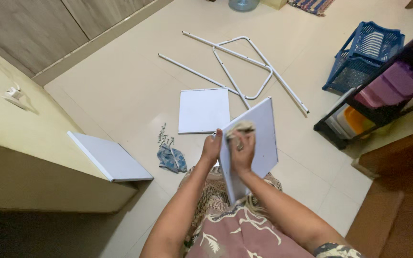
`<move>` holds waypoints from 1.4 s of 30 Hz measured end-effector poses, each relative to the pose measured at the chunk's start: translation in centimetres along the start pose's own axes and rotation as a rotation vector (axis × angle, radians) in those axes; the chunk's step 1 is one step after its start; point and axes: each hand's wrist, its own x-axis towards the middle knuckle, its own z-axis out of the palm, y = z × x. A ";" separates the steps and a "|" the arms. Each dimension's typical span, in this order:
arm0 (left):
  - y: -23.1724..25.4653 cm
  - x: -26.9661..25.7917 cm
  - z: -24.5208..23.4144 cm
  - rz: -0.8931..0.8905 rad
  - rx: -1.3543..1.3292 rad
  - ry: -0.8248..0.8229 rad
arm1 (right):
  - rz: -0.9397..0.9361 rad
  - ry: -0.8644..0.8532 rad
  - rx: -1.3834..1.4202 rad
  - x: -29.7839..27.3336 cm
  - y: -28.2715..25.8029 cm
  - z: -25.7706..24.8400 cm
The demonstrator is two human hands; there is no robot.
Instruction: The person wipes several white rectangular furniture panels with a cloth, turning them over to clean both sides. The panels are handled one at a time and placed back on the floor after cleaning.
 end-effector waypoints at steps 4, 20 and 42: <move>-0.3 -0.2 -1.3 0.040 -0.276 0.016 | -0.210 -0.346 -0.154 -3.0 0.7 -0.7; -1.3 3.5 -1.8 -0.003 -0.187 -0.024 | -0.065 -0.272 -0.005 0.0 -2.7 0.3; -3.7 3.9 -4.4 -0.030 -0.247 -0.012 | 0.263 -0.159 -0.110 6.3 4.5 1.8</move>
